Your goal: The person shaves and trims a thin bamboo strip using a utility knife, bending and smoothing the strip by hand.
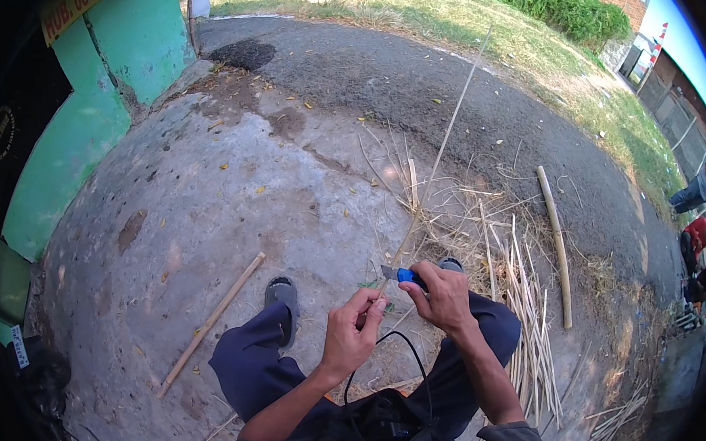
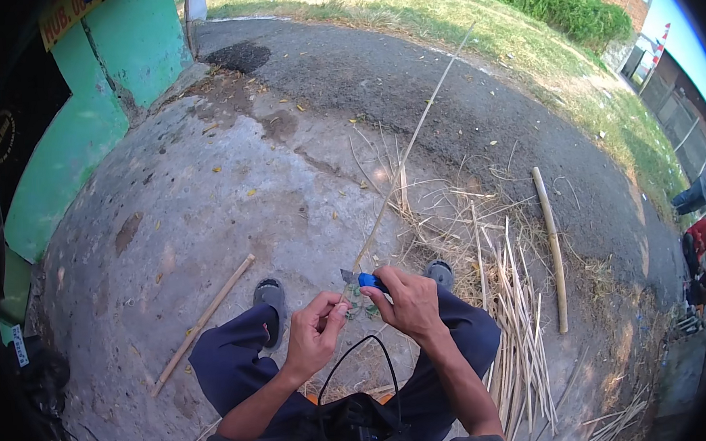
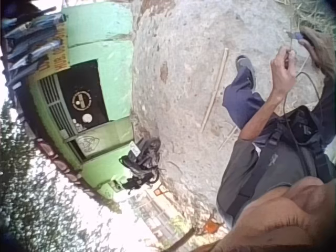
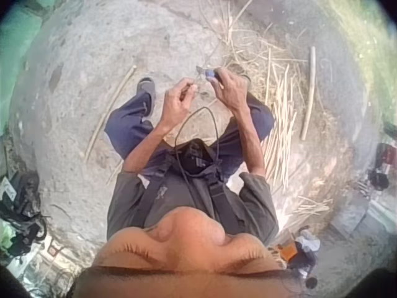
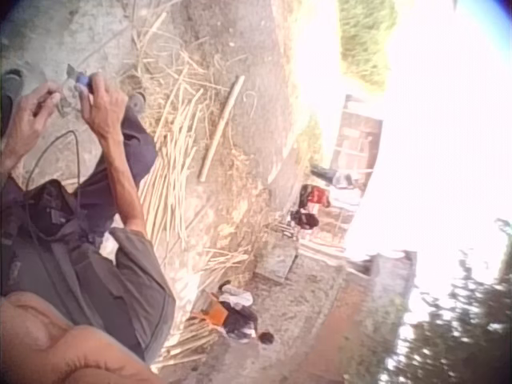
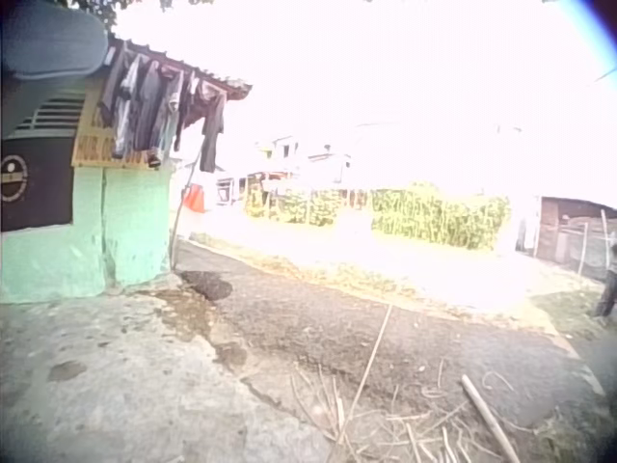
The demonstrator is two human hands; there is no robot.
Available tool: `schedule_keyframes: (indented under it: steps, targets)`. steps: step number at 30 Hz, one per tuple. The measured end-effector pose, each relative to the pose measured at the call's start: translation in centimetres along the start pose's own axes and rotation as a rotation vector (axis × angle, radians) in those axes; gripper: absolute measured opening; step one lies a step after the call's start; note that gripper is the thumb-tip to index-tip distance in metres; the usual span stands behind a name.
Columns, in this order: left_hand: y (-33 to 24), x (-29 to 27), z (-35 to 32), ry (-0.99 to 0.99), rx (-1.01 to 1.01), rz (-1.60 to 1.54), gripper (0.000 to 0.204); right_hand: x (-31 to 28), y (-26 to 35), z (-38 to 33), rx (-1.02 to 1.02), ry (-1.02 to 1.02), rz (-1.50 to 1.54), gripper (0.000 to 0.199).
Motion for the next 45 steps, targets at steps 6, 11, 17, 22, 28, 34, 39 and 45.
schedule_keyframes:
  steps: [6, 11, 17, 22, 28, 34, 39, 45]
  targets:
    - [-0.2, -0.2, 0.2, -0.011, 0.021, 0.044, 0.014, -0.3, 0.2, 0.2, 0.003, -0.065, -0.023, 0.031]
    - [-0.8, 0.3, -1.3, 0.057, -0.003, 0.080, 0.012, -4.7, -4.3, 0.9, 0.274, -0.320, -0.053, 0.034]
    - [0.1, 0.5, -0.8, 0.110, 0.024, 0.111, 0.013, -4.4, -5.2, -0.6, 0.201, -0.265, 0.144, 0.031]
    - [1.3, -0.4, -0.2, 0.011, -0.055, -0.043, 0.018, 0.6, -1.4, -0.7, 0.059, -0.011, 0.137, 0.029]
    - [0.5, -0.2, -0.1, 0.070, -0.036, 0.050, 0.023, 1.5, -0.9, -0.5, 0.011, 0.047, 0.162, 0.030]
    - [0.5, 0.3, -0.1, 0.061, -0.014, -0.040, 0.025, 1.5, 0.2, -0.3, -0.040, 0.066, 0.130, 0.030]
    - [0.5, 0.2, 0.0, -0.025, 0.045, 0.023, 0.020, 1.2, 0.4, -0.2, -0.045, 0.030, 0.107, 0.030]
    - [0.1, 0.1, 0.0, 0.000, 0.025, 0.104, 0.018, 0.4, 0.2, 0.1, -0.028, -0.045, 0.068, 0.027]
Point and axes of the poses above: each hand's wrist, its own z-axis towards the middle knuckle, its own x-axis out of the palm, y = z × x, the point moved 8 cm from there along z, towards the middle knuckle, and after that the axes turned 8 degrees about z, right-handed, at the moved point
